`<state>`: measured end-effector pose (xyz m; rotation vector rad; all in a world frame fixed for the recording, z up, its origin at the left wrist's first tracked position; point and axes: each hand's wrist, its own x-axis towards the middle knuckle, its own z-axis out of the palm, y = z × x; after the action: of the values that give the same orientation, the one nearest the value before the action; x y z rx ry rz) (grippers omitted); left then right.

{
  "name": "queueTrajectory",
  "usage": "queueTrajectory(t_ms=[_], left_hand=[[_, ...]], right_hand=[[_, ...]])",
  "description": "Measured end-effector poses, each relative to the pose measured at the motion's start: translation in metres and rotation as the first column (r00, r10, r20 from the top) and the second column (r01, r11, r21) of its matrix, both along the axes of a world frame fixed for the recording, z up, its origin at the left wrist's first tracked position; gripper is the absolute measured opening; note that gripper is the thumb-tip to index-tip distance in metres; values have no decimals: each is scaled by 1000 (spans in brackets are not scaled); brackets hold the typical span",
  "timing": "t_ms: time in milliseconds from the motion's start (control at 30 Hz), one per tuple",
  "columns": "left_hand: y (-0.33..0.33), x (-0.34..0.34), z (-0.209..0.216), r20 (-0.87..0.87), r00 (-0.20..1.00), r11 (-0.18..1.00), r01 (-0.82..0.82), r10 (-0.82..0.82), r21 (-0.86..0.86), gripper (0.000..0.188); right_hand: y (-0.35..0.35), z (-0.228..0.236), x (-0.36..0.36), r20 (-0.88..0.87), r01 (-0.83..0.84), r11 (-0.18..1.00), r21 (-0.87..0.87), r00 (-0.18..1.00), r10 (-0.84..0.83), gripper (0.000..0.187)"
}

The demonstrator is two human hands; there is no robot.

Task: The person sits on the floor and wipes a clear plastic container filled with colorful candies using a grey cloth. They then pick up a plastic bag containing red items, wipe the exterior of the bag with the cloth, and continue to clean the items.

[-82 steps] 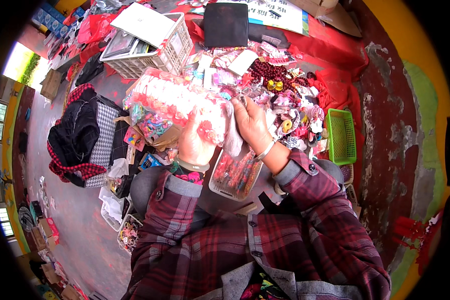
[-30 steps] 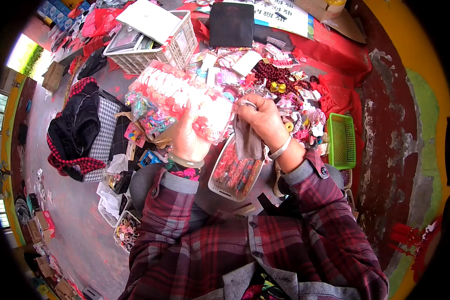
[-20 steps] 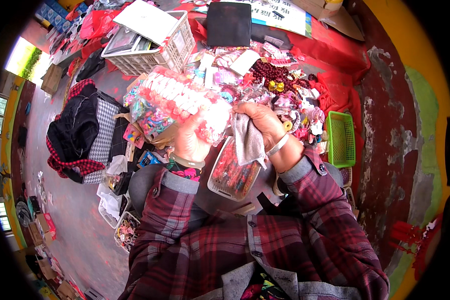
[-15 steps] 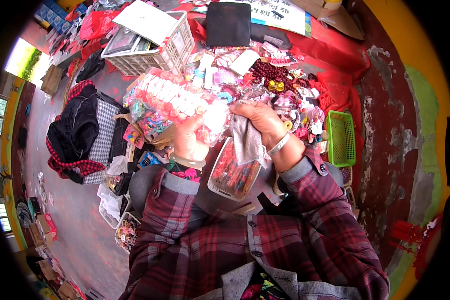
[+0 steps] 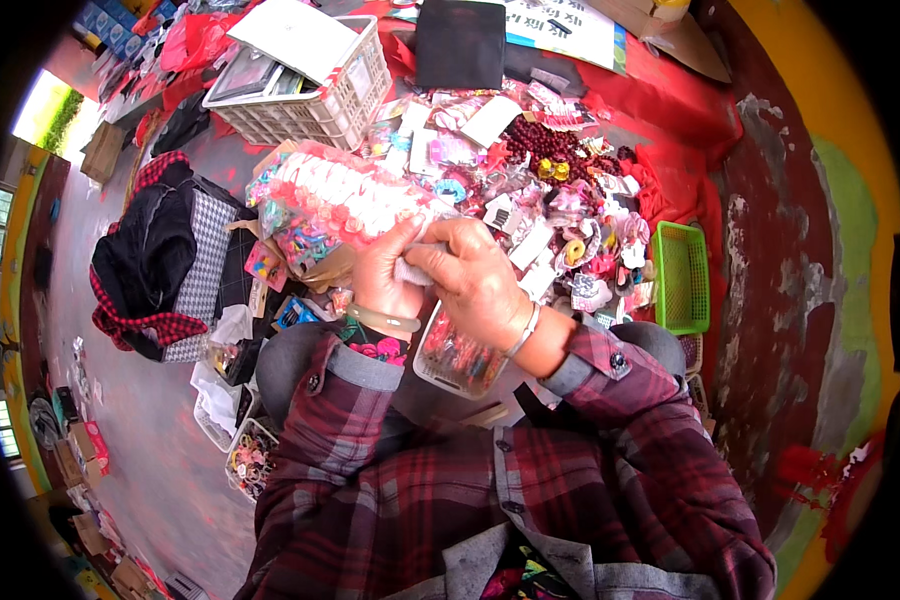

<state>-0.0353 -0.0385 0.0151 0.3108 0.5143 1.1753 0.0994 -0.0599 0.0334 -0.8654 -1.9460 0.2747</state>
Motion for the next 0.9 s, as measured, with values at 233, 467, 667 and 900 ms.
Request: queueTrajectory(t_ms=[233, 467, 667, 900], left_hand=[[-1, 10, 1, -70, 993, 994, -99, 96, -49, 12], [-3, 19, 11, -168, 974, 983, -131, 152, 131, 25], [-7, 22, 7, -302, 933, 947, -98, 194, 305, 35], [-10, 26, 0, -441, 863, 905, -42, 246, 422, 26]], right_hand=[[7, 0, 8, 96, 166, 986, -27, 982, -163, 28], [10, -3, 12, 60, 215, 976, -32, 975, -213, 38], [10, 1, 14, 28, 273, 962, 13, 962, -273, 36], [17, 8, 22, -2, 325, 945, 25, 946, -325, 30]])
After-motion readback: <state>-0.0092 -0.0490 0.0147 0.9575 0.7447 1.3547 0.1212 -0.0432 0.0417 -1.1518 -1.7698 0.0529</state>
